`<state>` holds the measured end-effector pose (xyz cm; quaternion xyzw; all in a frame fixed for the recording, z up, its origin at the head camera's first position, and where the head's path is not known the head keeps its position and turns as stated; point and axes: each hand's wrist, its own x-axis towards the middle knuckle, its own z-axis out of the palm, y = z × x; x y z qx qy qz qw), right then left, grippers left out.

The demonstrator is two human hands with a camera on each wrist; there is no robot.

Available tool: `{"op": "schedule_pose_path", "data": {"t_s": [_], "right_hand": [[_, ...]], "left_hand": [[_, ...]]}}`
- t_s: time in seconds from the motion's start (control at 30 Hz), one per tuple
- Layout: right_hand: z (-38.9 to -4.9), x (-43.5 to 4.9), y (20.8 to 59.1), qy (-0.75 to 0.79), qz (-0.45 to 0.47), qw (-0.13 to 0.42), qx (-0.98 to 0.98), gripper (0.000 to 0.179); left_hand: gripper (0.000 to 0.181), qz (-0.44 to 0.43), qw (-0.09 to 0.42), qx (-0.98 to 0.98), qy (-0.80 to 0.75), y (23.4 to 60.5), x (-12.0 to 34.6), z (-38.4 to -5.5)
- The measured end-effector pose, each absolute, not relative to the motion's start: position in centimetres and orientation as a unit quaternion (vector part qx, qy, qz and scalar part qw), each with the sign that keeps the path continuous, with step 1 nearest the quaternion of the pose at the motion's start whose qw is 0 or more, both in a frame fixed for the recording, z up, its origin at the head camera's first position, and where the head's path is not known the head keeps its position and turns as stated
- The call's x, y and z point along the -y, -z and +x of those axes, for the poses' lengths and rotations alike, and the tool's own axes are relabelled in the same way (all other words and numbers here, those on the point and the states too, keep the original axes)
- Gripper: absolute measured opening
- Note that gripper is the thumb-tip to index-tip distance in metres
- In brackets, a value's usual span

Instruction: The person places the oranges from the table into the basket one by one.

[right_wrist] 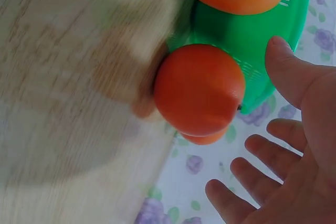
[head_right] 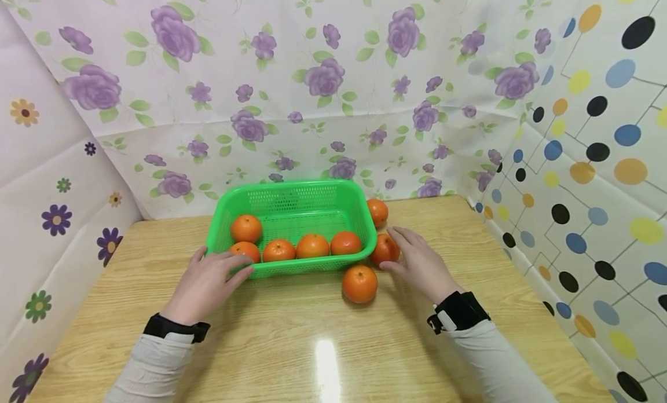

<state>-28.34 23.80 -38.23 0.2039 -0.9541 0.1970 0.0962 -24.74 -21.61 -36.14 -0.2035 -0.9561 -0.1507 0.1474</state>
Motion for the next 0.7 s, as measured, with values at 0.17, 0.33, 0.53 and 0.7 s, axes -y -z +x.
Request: {"op": "schedule_pose_path", "data": {"t_s": [0.17, 0.33, 0.53, 0.7], "right_hand": [[-28.8, -23.7, 38.7, -0.202, 0.196, 0.094, 0.955, 0.085], [-29.1, -23.4, 38.9, -0.210, 0.194, 0.095, 0.954, 0.085], [-29.6, -23.1, 39.1, -0.210, 0.191, 0.087, 0.955, 0.086], [-29.9, -23.0, 39.3, -0.209, 0.191, 0.082, 0.955, 0.085]], "left_hand": [[0.015, -0.204, 0.150, 0.956, 0.150, 36.2, 21.6, -24.8], [0.016, -0.206, 0.150, 0.955, 0.152, 36.2, 21.6, -24.8], [0.017, -0.206, 0.149, 0.955, 0.154, 36.2, 21.6, -24.8], [0.017, -0.206, 0.150, 0.954, 0.155, 36.3, 21.6, -24.8]]}}
